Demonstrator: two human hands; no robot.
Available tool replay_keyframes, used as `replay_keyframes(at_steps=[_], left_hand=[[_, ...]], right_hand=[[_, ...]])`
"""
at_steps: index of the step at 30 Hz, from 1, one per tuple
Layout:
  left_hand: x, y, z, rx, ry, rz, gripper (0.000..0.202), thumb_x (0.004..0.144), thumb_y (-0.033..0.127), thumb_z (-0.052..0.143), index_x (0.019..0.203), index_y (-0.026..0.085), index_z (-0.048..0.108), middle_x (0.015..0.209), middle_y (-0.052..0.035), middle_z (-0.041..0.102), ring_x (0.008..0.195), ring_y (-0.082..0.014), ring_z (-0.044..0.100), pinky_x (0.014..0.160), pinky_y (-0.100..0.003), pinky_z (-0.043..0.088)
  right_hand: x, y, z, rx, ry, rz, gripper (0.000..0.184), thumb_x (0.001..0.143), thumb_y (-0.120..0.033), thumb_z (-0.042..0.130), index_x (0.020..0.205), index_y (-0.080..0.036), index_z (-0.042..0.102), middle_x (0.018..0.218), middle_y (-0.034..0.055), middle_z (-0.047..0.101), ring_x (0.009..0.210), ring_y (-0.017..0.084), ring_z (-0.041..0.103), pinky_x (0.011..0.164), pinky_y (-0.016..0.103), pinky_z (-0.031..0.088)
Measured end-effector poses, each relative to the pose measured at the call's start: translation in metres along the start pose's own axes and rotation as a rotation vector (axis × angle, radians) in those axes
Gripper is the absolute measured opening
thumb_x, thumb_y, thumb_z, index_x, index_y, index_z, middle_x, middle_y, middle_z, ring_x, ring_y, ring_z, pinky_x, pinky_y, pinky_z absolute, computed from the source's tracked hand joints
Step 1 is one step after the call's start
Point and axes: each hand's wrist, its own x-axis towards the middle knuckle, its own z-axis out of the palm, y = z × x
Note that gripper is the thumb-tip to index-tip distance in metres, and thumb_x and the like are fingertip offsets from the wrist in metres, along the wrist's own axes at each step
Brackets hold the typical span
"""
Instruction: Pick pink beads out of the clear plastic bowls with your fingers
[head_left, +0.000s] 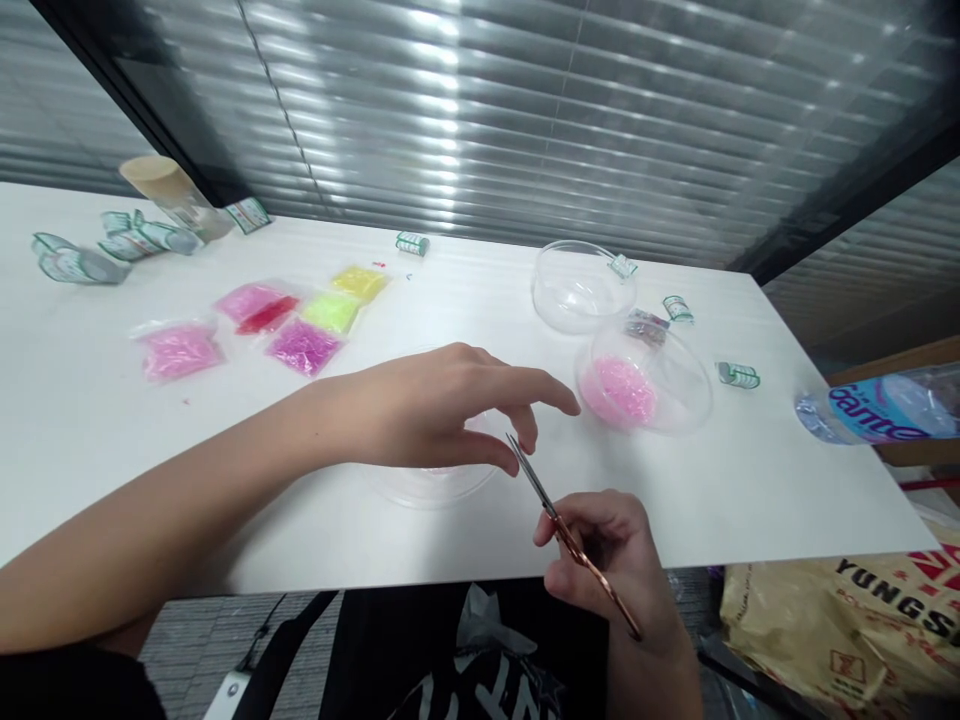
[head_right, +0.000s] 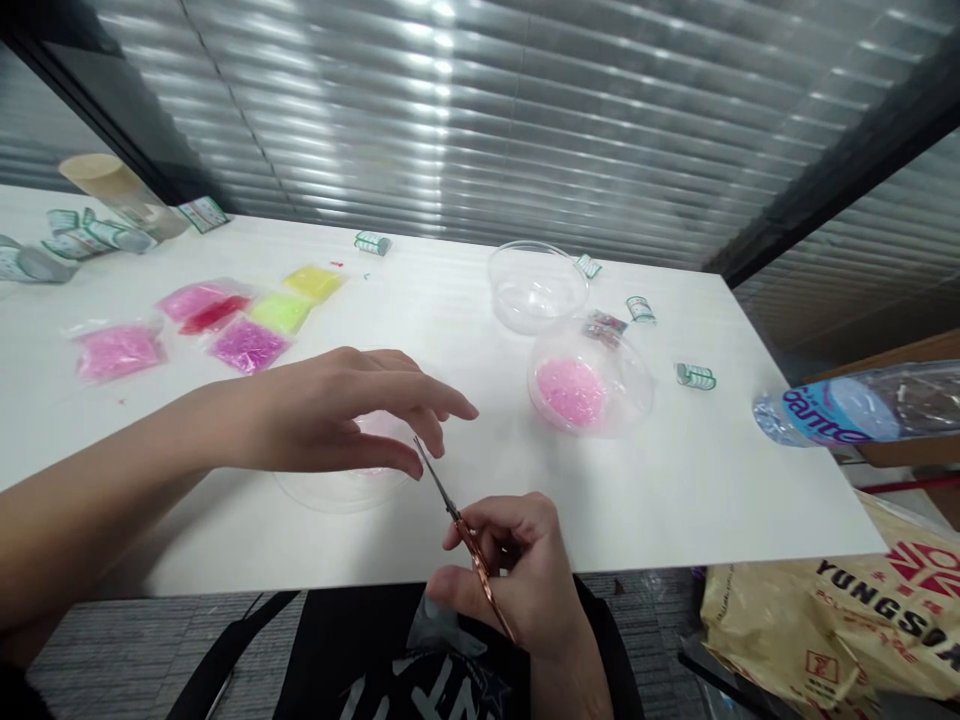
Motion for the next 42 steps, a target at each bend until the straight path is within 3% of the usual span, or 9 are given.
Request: replay_keyframes(at_steps=[7, 16, 25, 30, 33, 36, 39, 42], left_hand=[[0.003, -0.001, 0.004, 0.007, 0.034, 0.05, 0.046, 0.085, 0.022, 0.065, 0.128, 0.03, 0.05, 0.094, 0.0047, 0.073, 0.094, -0.0125, 0.067, 0.075, -0.02, 0.046], [0.005, -0.002, 0.006, -0.154, 0.016, 0.06, 0.042, 0.084, 0.02, 0.064, 0.123, 0.031, 0.054, 0.093, 0.0048, 0.074, 0.095, -0.0125, 0.067, 0.076, -0.02, 0.048], [0.008, -0.006, 0.009, -0.138, 0.03, 0.063, 0.036, 0.084, 0.018, 0.065, 0.117, 0.027, 0.055, 0.093, 0.0054, 0.074, 0.093, -0.0118, 0.067, 0.082, -0.022, 0.047], [0.007, -0.004, 0.006, -0.083, 0.033, 0.02, 0.045, 0.082, 0.023, 0.067, 0.124, 0.029, 0.051, 0.107, 0.0023, 0.071, 0.099, -0.0139, 0.066, 0.083, -0.023, 0.047], [0.002, -0.003, -0.005, 0.097, 0.112, -0.037, 0.047, 0.082, 0.028, 0.066, 0.127, 0.031, 0.05, 0.121, 0.0002, 0.065, 0.107, -0.0172, 0.063, 0.086, -0.026, 0.048], [-0.007, -0.01, -0.021, 0.312, 0.192, -0.086, 0.033, 0.086, 0.031, 0.058, 0.118, 0.029, 0.058, 0.126, -0.0006, 0.061, 0.111, -0.0209, 0.06, 0.09, -0.032, 0.047], [-0.015, -0.022, -0.033, 0.439, 0.128, -0.171, 0.019, 0.086, 0.031, 0.055, 0.099, 0.025, 0.067, 0.123, -0.0011, 0.062, 0.107, -0.0218, 0.06, 0.089, -0.033, 0.046], [-0.021, -0.032, -0.035, 0.506, 0.026, -0.304, 0.015, 0.083, 0.03, 0.057, 0.089, 0.024, 0.069, 0.112, -0.0014, 0.066, 0.094, -0.0199, 0.063, 0.081, -0.031, 0.048]], right_hand=[[0.0, -0.001, 0.002, -0.007, 0.022, 0.015, 0.019, 0.056, -0.03, 0.08, 0.067, -0.017, 0.07, 0.043, -0.0084, 0.033, 0.04, 0.005, 0.023, 0.04, 0.022, 0.018], [0.002, -0.003, 0.001, -0.054, 0.002, -0.006, 0.021, 0.057, -0.034, 0.08, 0.065, -0.017, 0.069, 0.042, -0.0083, 0.033, 0.039, 0.005, 0.022, 0.039, 0.022, 0.017], [0.002, -0.005, 0.003, -0.057, 0.052, 0.004, 0.017, 0.059, -0.03, 0.078, 0.063, -0.017, 0.068, 0.042, -0.009, 0.029, 0.04, 0.005, 0.02, 0.038, 0.021, 0.014], [0.002, -0.01, 0.002, -0.059, 0.074, 0.011, 0.017, 0.057, -0.029, 0.08, 0.061, -0.017, 0.069, 0.04, -0.0089, 0.029, 0.039, 0.005, 0.021, 0.038, 0.021, 0.016], [-0.001, -0.009, -0.011, -0.043, 0.185, 0.026, 0.019, 0.056, -0.031, 0.082, 0.063, -0.017, 0.071, 0.04, -0.0074, 0.035, 0.037, 0.005, 0.024, 0.037, 0.02, 0.016], [0.0, -0.007, -0.034, 0.031, 0.351, -0.022, 0.02, 0.059, -0.035, 0.08, 0.064, -0.017, 0.072, 0.04, -0.0056, 0.041, 0.033, 0.005, 0.028, 0.035, 0.021, 0.017], [0.004, -0.009, -0.055, 0.151, 0.549, -0.049, 0.024, 0.064, -0.04, 0.079, 0.063, -0.018, 0.069, 0.043, -0.0047, 0.046, 0.032, 0.003, 0.028, 0.035, 0.02, 0.02], [0.009, -0.014, -0.066, 0.243, 0.642, 0.004, 0.025, 0.07, -0.04, 0.077, 0.066, -0.017, 0.067, 0.038, -0.008, 0.037, 0.033, 0.002, 0.029, 0.037, 0.018, 0.022]])
